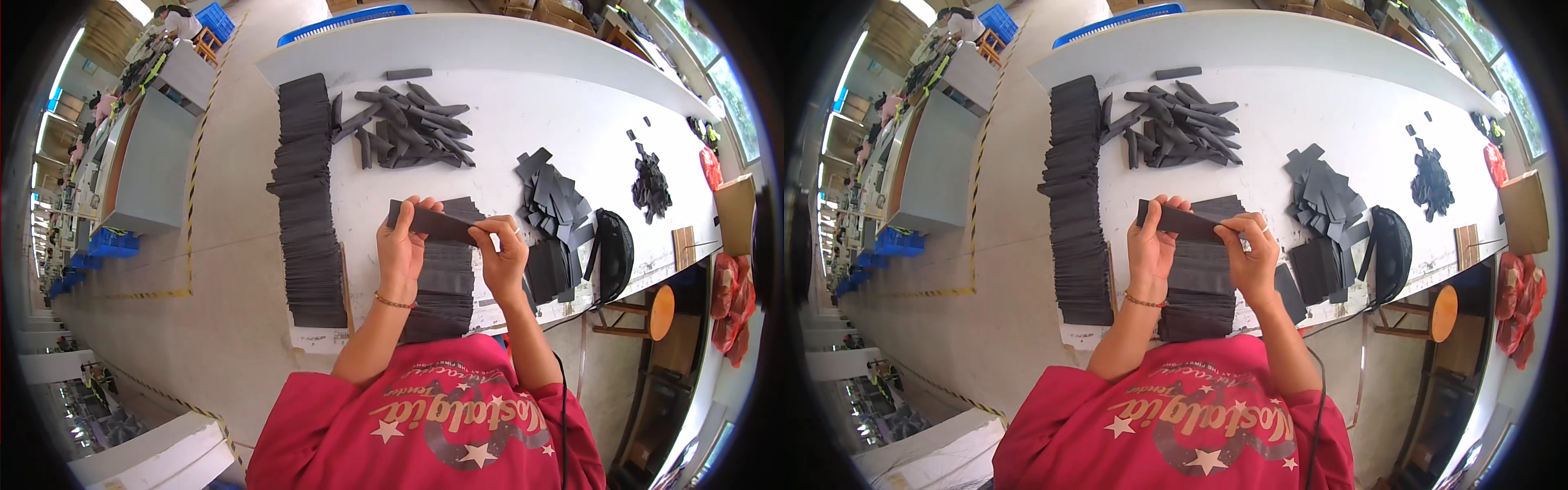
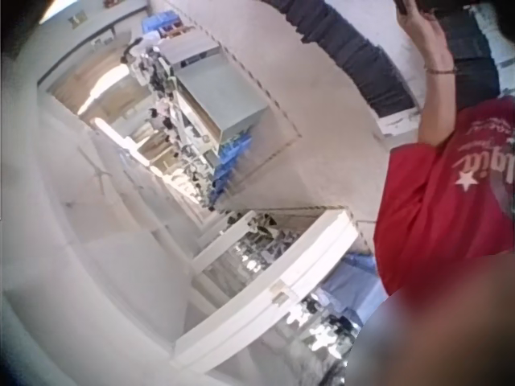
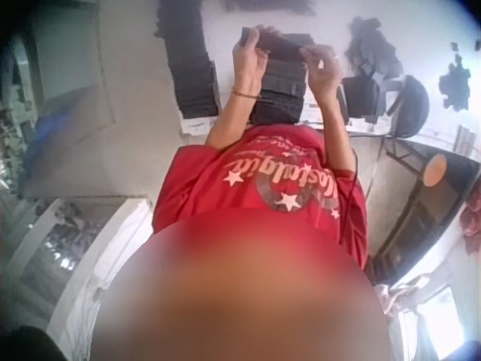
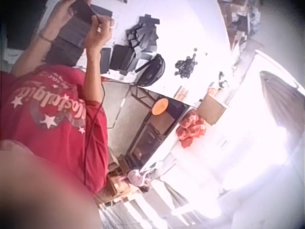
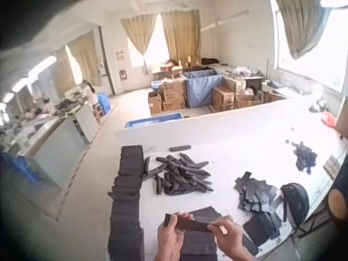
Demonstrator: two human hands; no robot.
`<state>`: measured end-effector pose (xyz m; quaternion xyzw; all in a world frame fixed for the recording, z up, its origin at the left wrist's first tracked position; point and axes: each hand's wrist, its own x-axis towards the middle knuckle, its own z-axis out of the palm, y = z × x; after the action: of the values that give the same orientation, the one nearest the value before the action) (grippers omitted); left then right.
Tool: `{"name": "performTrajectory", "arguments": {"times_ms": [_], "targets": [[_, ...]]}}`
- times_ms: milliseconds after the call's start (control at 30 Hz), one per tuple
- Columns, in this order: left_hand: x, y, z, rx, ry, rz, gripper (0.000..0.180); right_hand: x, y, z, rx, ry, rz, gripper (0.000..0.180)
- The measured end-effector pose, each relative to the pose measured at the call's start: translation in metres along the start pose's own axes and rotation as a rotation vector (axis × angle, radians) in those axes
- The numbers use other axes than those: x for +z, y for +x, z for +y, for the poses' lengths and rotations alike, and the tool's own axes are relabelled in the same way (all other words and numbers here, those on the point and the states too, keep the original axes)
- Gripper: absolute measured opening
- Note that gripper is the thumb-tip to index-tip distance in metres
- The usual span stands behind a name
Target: The person is sorting and stacking gray foam or rubber strips on a workbench.
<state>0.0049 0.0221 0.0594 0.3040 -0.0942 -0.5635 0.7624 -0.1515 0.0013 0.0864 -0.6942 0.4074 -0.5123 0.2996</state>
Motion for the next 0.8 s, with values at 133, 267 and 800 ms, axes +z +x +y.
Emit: {"name": "performTrajectory", "arguments": {"times_ms": [133, 267, 800], "targets": [[-0.002, -0.001, 0.007, 0.048, 0.014, 0.012, 0.027, -0.002, -0.009, 0.007, 0.299, 0.253, -0.036, 0.01], [-0.008, 0.005, 0.006, 0.097, 0.051, 0.011, 0.026, 0.0, -0.017, 0.016, 0.495, 0.171, -0.229, 0.02], [-0.04, 0.011, -0.023, -0.067, 0.04, 0.072, 0.023, 0.002, -0.012, 0.053, 0.636, 0.13, -0.23, 0.021]]}}
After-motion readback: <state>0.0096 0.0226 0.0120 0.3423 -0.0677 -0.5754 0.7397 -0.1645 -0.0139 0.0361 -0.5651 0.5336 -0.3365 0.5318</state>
